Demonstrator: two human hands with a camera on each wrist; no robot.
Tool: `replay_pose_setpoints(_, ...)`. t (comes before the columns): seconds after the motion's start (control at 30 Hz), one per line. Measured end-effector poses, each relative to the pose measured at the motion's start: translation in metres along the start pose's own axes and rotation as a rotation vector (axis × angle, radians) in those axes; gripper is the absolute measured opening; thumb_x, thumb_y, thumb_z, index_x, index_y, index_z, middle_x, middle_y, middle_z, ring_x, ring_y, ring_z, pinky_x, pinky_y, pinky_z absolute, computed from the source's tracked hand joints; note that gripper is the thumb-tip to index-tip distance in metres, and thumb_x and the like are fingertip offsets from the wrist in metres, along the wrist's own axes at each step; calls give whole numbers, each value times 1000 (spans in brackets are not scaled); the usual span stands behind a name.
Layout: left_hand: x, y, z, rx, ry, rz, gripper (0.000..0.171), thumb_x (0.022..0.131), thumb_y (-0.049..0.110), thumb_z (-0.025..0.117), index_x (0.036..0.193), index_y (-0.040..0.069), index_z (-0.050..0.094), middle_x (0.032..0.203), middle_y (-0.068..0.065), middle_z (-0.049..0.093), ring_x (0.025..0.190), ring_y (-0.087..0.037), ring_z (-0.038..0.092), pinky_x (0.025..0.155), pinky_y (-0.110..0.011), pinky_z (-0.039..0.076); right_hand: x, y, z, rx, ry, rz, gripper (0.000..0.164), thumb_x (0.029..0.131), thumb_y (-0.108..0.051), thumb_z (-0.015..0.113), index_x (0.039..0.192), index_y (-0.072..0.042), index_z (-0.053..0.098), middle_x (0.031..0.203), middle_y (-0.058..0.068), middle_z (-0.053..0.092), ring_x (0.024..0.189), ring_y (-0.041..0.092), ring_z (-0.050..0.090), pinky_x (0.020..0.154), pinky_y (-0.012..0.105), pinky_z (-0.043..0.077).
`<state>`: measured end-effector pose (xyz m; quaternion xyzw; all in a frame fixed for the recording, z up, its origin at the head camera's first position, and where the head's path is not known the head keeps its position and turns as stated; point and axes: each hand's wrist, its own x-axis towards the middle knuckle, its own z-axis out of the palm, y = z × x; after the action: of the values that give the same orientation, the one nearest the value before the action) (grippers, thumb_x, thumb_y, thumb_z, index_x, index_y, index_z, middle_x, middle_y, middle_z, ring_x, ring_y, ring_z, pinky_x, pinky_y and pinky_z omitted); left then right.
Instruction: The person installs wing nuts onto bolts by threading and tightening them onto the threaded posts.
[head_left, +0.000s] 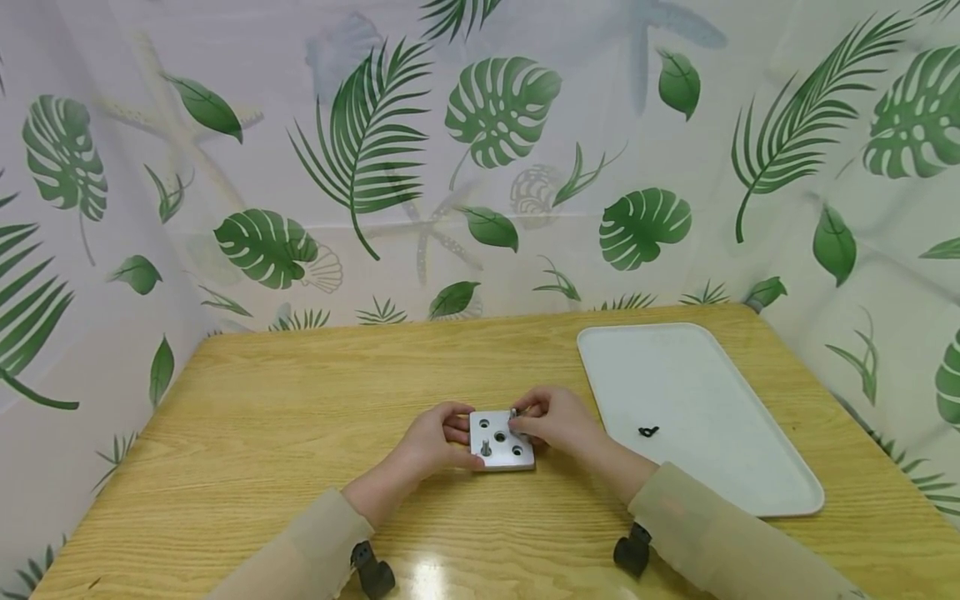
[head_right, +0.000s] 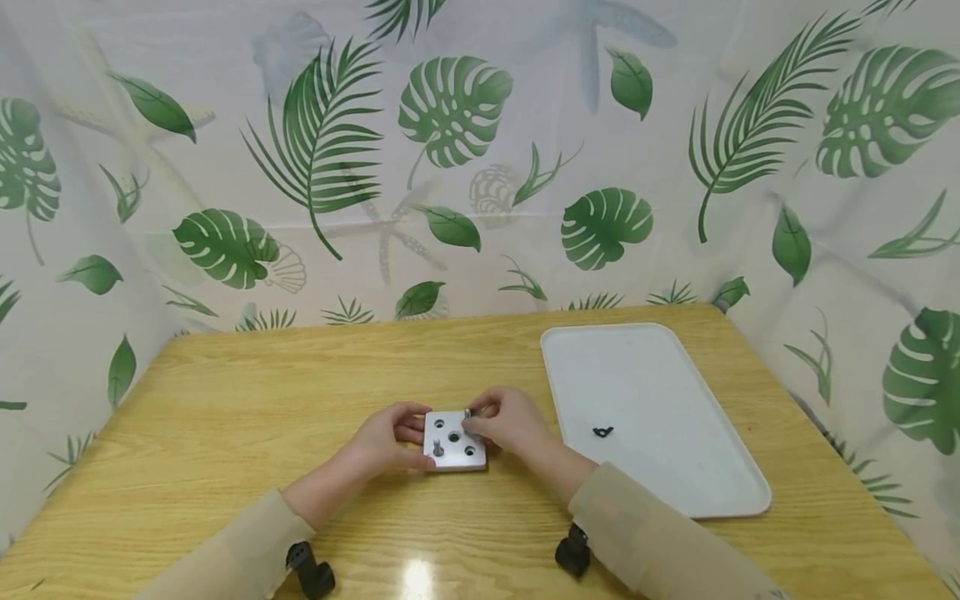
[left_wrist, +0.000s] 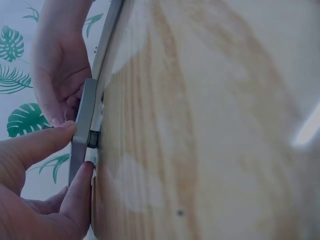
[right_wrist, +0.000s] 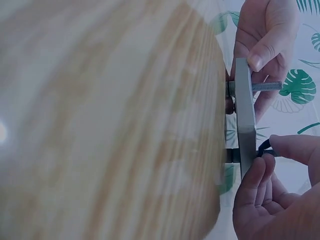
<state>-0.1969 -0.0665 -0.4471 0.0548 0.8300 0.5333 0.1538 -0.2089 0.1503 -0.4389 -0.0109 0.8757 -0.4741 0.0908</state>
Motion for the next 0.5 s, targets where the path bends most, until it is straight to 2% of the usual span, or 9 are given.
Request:
replay_pose_setpoints(0.23,0,0,-1,-7,-4,5,77,76,-7,92,145,0,59,124,-15,69,105,-21,70,92,-34,59,1,0,2,44,18,47,17,93,-13,82,100,-1,72,83,7,73,70,10,68,66,26,61)
replay_pose_setpoints(0.5,-1,-1,-1,-14,-3,9,77,76,-8,91,145,-1,58,124,-15,68,106,-21,69,92,-34,58,1,2,0,58,17,61,14,94,-12,81,88,-2,74,77,5,74,64,9,64,60,22,57)
